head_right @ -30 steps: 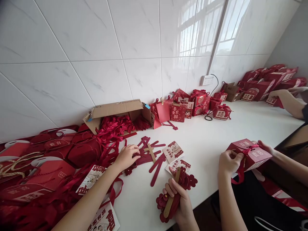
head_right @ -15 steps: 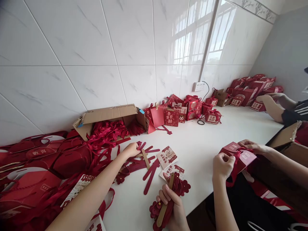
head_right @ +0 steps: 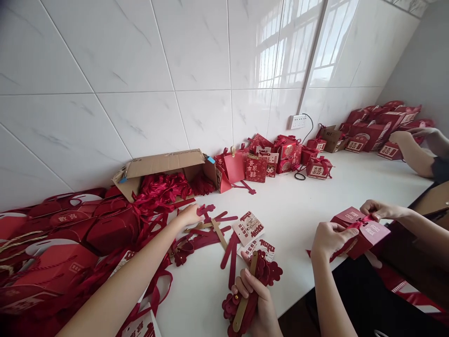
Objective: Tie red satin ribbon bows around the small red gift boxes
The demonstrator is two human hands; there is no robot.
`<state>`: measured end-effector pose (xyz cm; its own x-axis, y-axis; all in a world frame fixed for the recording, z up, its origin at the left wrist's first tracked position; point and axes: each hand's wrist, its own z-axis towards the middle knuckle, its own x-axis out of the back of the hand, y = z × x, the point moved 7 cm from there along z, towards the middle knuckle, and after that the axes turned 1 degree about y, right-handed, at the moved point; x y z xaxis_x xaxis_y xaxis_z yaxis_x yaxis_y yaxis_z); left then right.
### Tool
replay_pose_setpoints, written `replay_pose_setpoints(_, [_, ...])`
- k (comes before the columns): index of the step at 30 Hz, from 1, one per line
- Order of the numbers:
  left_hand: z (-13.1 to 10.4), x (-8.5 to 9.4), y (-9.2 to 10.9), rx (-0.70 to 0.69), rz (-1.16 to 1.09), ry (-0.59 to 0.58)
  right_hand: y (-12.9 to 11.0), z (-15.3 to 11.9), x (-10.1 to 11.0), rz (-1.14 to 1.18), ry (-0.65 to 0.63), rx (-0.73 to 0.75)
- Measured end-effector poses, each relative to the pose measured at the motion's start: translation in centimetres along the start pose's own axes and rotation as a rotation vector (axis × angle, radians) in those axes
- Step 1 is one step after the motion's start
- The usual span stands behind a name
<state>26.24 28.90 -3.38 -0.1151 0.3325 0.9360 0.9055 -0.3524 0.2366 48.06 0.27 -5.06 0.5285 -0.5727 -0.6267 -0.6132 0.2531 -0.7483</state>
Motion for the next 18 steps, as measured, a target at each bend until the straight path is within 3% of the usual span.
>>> replay_pose_setpoints(3, [0.2,-0.4,0.5,0.018,0.025,-0.053,6.6,-4.3,-3.3,0.087,-0.047,-0.076])
replay_pose_setpoints(5, [0.1,-0.6,0.6,0.027,0.023,-0.087,9.0,-5.8,-4.5,0.096,-0.058,-0.096])
replay_pose_setpoints(7, [0.0,-0.6,0.5,0.03,0.006,-0.1,9.6,-6.1,-4.8,0.094,-0.053,-0.089])
replay_pose_setpoints(12, [-0.4,0.1,-0.7,0.016,-0.089,-0.073,8.4,-5.6,-4.4,0.07,-0.058,-0.057])
replay_pose_setpoints(18, [-1.9,1.4,-0.3,-0.134,-0.214,-0.053,8.9,-5.8,-4.3,0.076,-0.072,-0.064])
